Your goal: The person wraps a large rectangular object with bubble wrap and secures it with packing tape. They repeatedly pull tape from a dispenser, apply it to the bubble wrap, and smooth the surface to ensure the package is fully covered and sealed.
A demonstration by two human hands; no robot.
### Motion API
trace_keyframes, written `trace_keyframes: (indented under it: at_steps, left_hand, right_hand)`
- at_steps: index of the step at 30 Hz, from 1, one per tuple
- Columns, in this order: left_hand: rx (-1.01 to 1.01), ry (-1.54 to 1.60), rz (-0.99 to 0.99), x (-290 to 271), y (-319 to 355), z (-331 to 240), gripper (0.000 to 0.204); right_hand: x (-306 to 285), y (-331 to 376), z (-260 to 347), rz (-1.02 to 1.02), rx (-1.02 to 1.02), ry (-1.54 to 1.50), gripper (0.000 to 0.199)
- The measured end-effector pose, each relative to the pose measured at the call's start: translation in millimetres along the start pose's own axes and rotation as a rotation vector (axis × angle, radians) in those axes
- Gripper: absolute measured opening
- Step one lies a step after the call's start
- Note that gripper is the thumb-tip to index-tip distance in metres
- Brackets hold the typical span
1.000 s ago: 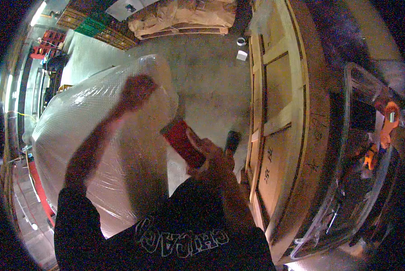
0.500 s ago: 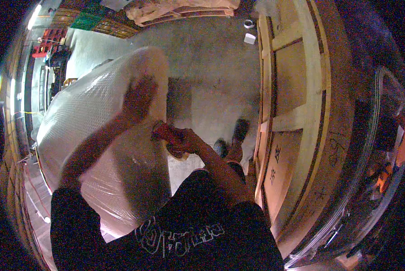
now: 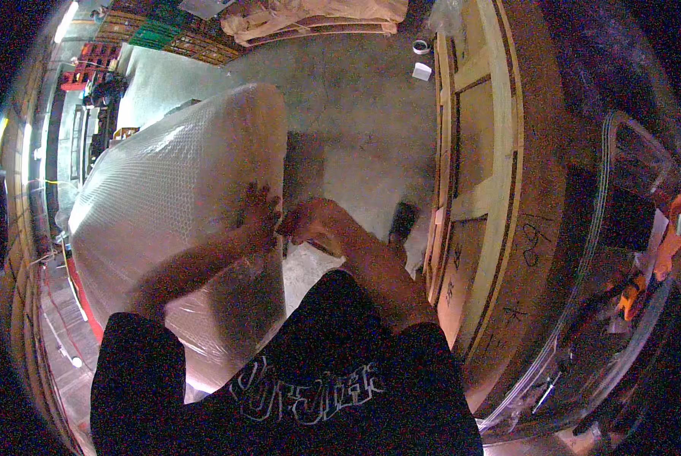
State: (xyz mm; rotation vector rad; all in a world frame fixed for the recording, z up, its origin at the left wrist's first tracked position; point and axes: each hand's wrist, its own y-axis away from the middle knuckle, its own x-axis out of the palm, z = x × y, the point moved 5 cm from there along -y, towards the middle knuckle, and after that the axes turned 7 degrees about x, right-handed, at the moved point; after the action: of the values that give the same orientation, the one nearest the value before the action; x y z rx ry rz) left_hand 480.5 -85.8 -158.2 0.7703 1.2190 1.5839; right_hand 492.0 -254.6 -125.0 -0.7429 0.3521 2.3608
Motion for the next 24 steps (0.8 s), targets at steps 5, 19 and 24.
trace_keyframes:
  at_steps: [5, 19, 24]
  left_hand:
    - [0.086, 0.005, 0.024, -3, 1, -5, 0.076]
    - [0.190, 2.045, -0.268, -69, 79, 79, 0.054]
    - [0.360, 2.129, -0.518, -51, 120, 74, 0.049]
  right_hand:
    - [126, -41, -27, 0.433, 0.436, 0.170, 0.041]
    - [8, 97, -19, -0.717, 0.224, -0.867, 0.094]
    - [13, 82, 26, -0.498, 0.268, -1.488, 0.095]
